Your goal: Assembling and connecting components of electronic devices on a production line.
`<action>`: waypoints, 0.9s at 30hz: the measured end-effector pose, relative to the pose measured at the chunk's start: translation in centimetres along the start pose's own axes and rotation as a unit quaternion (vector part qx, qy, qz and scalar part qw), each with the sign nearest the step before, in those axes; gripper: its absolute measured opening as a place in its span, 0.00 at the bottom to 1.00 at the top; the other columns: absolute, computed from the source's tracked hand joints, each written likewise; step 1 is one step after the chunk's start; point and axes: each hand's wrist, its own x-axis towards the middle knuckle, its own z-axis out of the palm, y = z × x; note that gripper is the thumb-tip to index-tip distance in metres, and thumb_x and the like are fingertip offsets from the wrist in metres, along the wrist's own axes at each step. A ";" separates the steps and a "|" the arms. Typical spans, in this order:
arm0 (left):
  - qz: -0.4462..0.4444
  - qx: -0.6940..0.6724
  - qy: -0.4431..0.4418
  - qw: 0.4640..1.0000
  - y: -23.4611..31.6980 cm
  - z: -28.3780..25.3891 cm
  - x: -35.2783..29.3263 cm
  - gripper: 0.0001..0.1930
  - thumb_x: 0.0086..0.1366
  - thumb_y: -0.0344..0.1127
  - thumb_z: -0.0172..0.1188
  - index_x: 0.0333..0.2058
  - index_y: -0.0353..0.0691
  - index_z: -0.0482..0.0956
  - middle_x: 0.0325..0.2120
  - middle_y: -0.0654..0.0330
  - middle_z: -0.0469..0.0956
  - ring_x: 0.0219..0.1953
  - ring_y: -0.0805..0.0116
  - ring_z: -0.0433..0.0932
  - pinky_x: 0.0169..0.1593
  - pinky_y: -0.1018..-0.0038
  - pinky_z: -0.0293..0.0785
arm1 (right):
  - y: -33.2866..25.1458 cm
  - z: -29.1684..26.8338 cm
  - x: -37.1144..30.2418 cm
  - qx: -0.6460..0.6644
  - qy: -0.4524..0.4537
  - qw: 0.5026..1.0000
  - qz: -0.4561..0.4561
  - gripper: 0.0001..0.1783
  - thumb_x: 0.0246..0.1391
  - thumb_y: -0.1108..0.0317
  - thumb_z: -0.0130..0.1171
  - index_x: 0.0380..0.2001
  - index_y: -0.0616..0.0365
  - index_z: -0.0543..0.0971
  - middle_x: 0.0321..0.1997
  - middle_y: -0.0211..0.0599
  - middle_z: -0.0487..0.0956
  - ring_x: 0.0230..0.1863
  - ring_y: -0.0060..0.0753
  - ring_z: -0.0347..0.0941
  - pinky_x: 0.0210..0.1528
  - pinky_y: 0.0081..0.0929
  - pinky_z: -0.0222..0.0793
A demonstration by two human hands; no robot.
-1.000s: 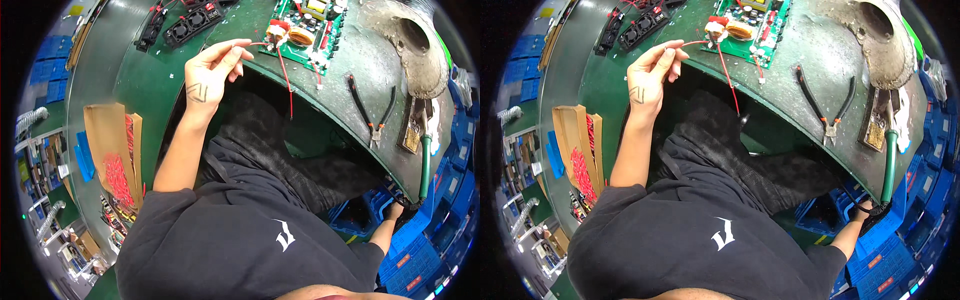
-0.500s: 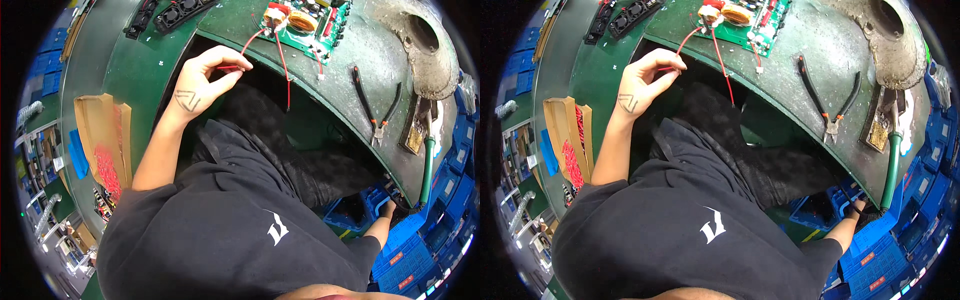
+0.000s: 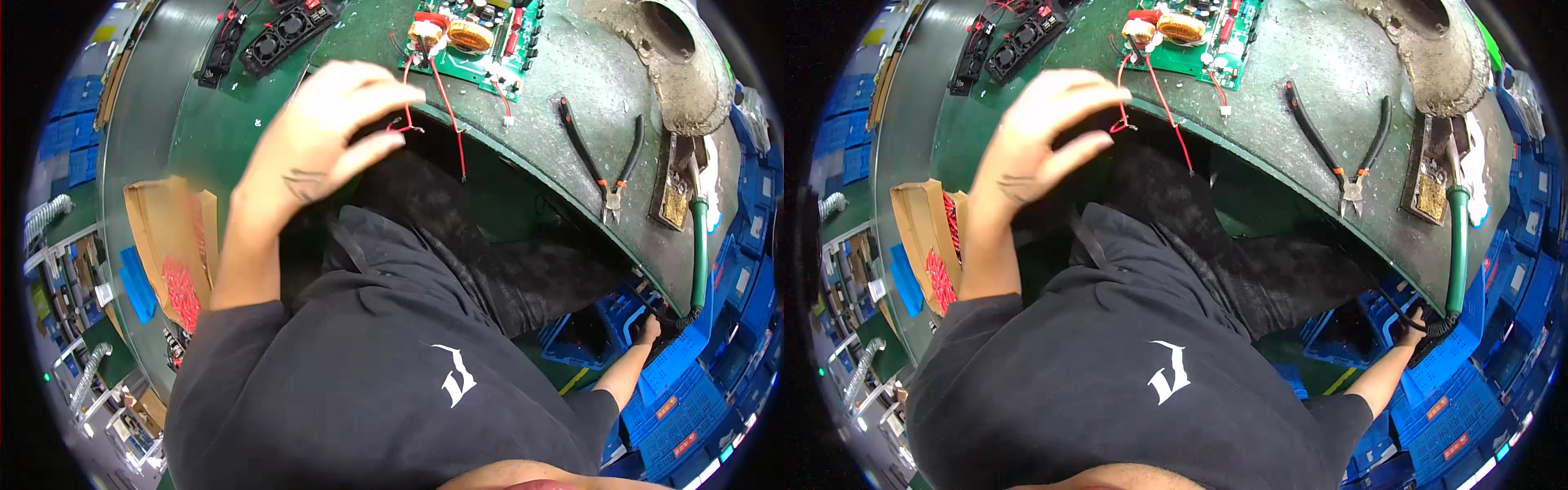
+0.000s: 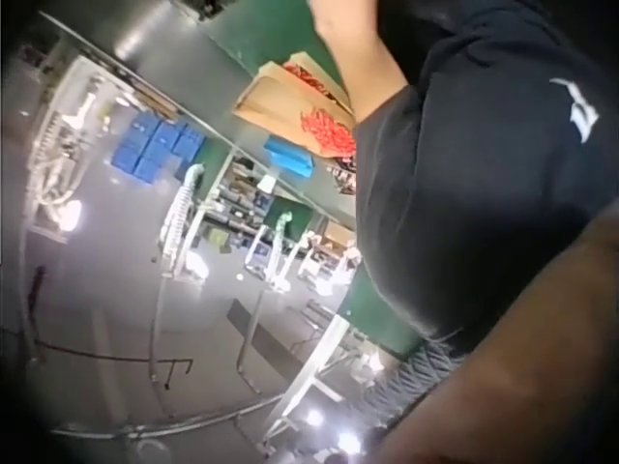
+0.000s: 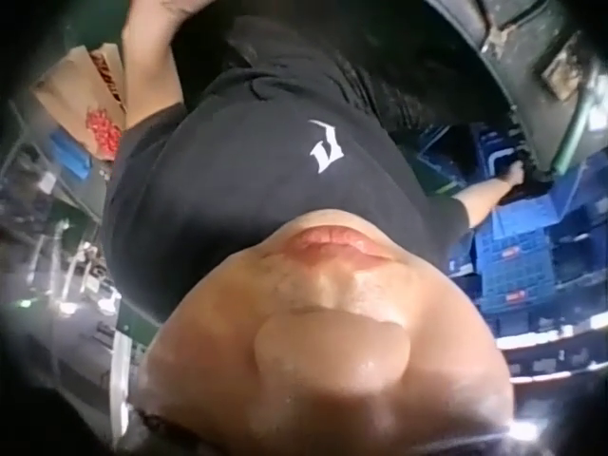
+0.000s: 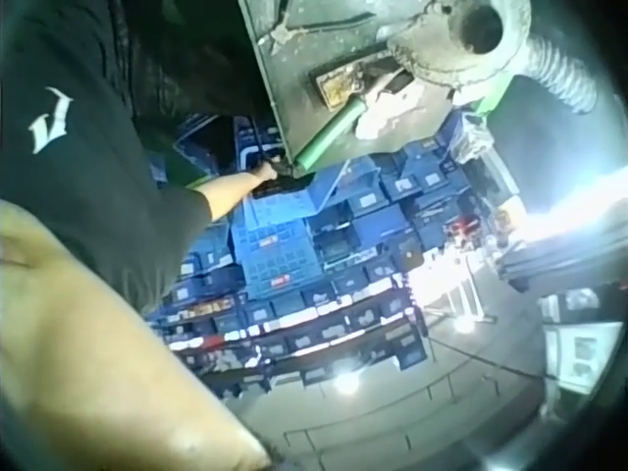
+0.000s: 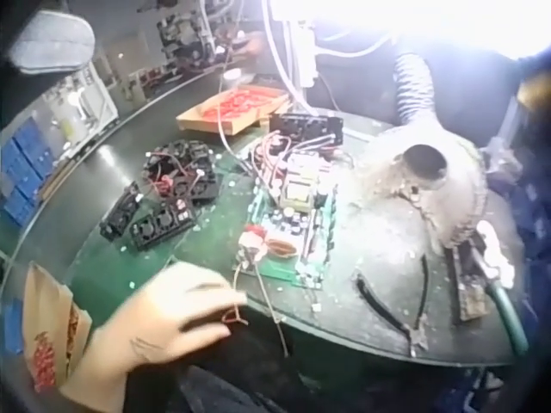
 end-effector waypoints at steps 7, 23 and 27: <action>0.206 0.229 0.087 0.947 -1.9 -5.7 10.9 0.31 0.55 0.22 0.59 0.61 0.42 0.76 0.62 0.47 0.71 0.60 0.43 0.68 0.64 0.57 0.67 | -8.5 -2.4 -7.1 -0.064 0.294 0.946 0.120 0.56 0.54 0.22 0.53 0.33 0.84 0.80 0.42 0.75 0.81 0.46 0.73 0.79 0.52 0.58 0.75; 0.538 0.321 -0.035 0.779 -6.7 -0.8 17.9 0.29 0.55 0.34 0.68 0.58 0.47 0.74 0.60 0.57 0.74 0.67 0.53 0.67 0.71 0.55 0.59 | -10.0 -1.7 -34.7 0.334 0.307 0.891 0.014 0.25 0.70 0.51 0.56 0.47 0.68 0.74 0.37 0.42 0.82 0.30 0.27 0.75 0.29 0.21 0.67; 0.482 0.299 -0.175 0.804 -6.2 -1.2 17.4 0.42 0.50 0.28 0.68 0.67 0.48 0.65 0.67 0.61 0.68 0.72 0.63 0.61 0.77 0.57 0.48 | -10.2 -0.1 -38.1 0.327 0.287 0.900 0.023 0.23 0.71 0.52 0.54 0.47 0.67 0.74 0.35 0.39 0.81 0.29 0.26 0.74 0.29 0.21 0.65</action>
